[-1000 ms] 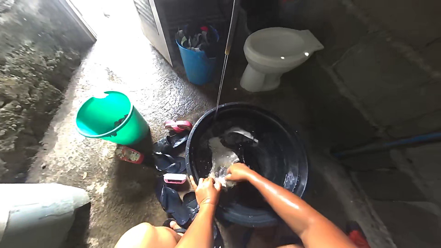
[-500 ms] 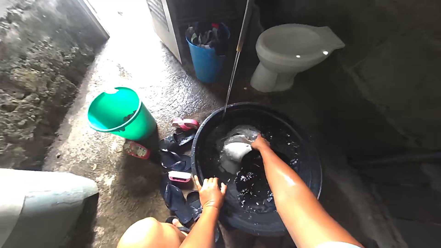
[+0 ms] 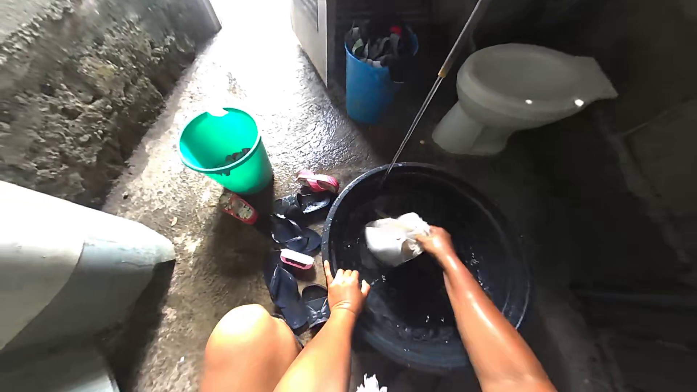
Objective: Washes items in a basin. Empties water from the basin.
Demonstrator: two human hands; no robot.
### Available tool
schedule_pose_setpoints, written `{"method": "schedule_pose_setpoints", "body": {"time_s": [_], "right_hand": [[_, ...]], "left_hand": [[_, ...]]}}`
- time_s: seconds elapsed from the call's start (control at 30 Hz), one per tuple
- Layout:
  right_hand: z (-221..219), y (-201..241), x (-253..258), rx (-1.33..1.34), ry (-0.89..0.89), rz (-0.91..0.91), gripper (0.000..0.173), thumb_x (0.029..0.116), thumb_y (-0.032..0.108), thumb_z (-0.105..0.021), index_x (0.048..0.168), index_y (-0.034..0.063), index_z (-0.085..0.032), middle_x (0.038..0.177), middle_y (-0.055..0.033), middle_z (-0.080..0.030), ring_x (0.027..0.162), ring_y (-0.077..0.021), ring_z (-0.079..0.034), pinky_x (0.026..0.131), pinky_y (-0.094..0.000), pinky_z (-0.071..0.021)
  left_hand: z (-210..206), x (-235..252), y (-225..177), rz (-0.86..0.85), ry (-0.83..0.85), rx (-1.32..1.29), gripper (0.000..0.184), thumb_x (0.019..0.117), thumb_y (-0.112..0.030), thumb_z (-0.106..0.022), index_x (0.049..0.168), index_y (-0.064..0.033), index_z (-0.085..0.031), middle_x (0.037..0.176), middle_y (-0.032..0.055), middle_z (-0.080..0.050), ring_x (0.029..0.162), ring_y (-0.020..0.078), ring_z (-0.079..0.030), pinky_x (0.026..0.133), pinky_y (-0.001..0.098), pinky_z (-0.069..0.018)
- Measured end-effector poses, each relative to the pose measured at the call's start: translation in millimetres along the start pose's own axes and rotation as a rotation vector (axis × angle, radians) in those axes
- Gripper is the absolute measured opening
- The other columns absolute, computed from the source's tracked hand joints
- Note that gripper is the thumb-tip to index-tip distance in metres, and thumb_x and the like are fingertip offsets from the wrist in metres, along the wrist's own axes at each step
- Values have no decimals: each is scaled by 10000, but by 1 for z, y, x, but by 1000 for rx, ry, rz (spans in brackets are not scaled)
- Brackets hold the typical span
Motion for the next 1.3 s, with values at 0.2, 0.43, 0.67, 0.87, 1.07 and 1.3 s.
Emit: {"method": "schedule_pose_setpoints", "body": {"time_s": [0.2,0.43,0.67,0.87,1.07,1.3], "right_hand": [[132,119,-114,116,-345,444,134,863,45,-736,974,-22,-704,850,-162,-672,773,-241,-633,726,-515,-516],[171,242,-193,-7,-453,824,216,827,118,-749,1027,64,-690,875,-42,-667,727,-59,-588,672,-310,-496],[97,347,-202,196,-257,1178,186,748,143,-734,919,123,-662,846,60,-664,753,39,-603,662,-181,-506],[-14,391,-191,381,5,1221,143,746,117,-718,888,132,-725,759,33,-694,657,-65,-646,555,-346,-536],[-160,385,-183,110,521,947,215,833,144,-718,1038,96,-764,877,-95,-721,844,-240,-690,740,-540,-545],[-222,332,-39,-131,403,473,598,956,271,-684,1518,210,-487,1427,-248,-545,1201,-428,-614,995,-639,-485]], "left_hand": [[0,2,1,-24,-27,-38,436,1019,-415,-492,1214,-105,-729,1196,45,-737,1283,249,-597,1250,608,17],[2,2,2,-51,-26,-93,442,1023,-406,-485,1204,-83,-727,1194,73,-737,1286,271,-600,1254,606,-5],[5,-2,4,-90,-115,-149,422,1012,-410,-536,1131,-68,-753,1121,79,-753,1204,273,-645,1254,609,-25],[9,-3,7,-91,-172,-195,374,996,-361,-544,1082,-74,-768,1075,70,-762,1181,250,-657,1257,599,-34],[32,-32,3,-43,221,-180,480,1070,-212,-464,1508,-15,-479,1590,132,-451,1530,282,-319,1278,509,-3],[55,-36,3,-54,204,-208,447,1055,-167,-465,1472,-26,-539,1538,99,-526,1516,245,-356,1274,506,7]]}}
Point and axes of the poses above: each hand's wrist, its own x-axis towards the middle knuckle, its own z-axis out of the back of the hand, y = z × x, the point moved 9 cm from there along x, towards the middle knuckle
